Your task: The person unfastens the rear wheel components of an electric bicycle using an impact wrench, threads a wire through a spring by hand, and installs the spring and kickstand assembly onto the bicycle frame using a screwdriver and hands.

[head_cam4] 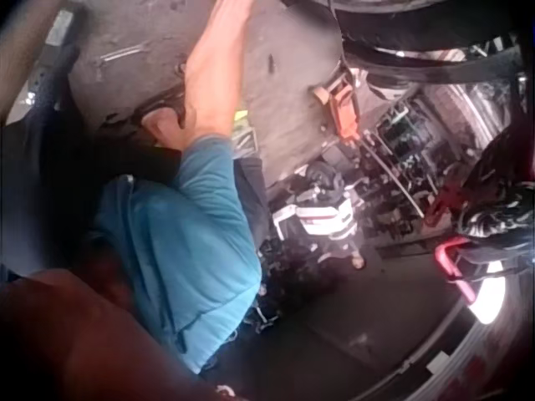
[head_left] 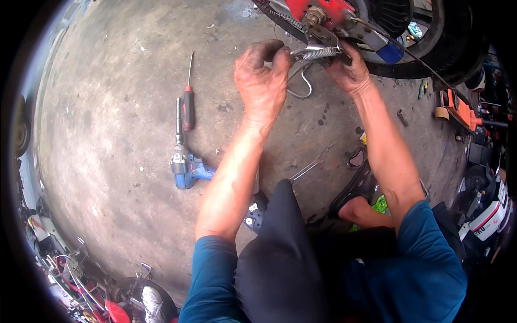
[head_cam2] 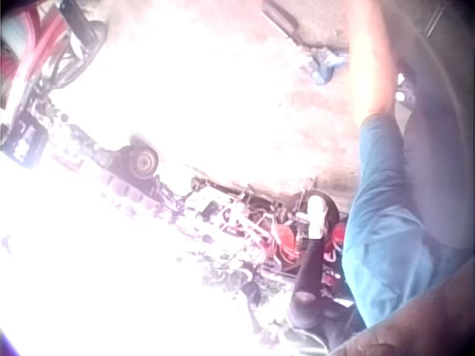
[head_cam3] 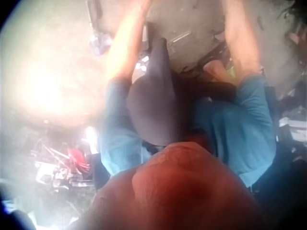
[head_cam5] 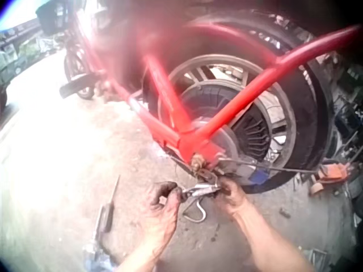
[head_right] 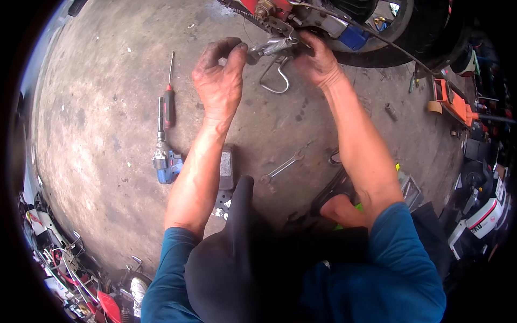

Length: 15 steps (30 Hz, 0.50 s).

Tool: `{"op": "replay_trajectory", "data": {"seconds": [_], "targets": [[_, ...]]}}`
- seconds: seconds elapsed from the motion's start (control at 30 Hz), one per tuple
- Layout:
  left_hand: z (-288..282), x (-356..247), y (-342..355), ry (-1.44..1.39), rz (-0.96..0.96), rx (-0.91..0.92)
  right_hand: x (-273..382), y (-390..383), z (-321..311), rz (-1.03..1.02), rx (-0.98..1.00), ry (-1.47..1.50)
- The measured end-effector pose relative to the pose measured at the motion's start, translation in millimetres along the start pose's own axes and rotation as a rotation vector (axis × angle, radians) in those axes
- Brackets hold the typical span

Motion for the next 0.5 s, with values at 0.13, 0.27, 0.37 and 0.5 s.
{"op": "replay_trajectory", "data": {"seconds": [0.13, 0.27, 0.37, 0.5], "targets": [[34.5, -9.5, 13.5, 0.084, 0.303, -0.099, -3.8, 2.3, 1.3, -0.012, 0.05, -0.036], [46.3, -0.1, 15.7, -0.059, 0.224, -0.127, -5.9, 1.8, -1.1, 0.017, 0.04, -0.032], [49.1, 1.8, 15.1, -0.057, 0.244, -0.137, -4.6, 1.9, 0.6, -0.007, 0.02, -0.05], [51.5, 1.4, 11.4, -0.087, 0.163, -0.131, -4.7, 1.0, -3.7, 0.008, 0.024, -0.031]]}}
Point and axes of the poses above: each hand's wrist, its own y-axis towards the middle knuckle, its own z-axis out of the palm, x = y × z, the point moved 3 cm from there along y, towards the middle knuckle, and after that the axes turned 7 degrees about y, right-handed, at the moved point
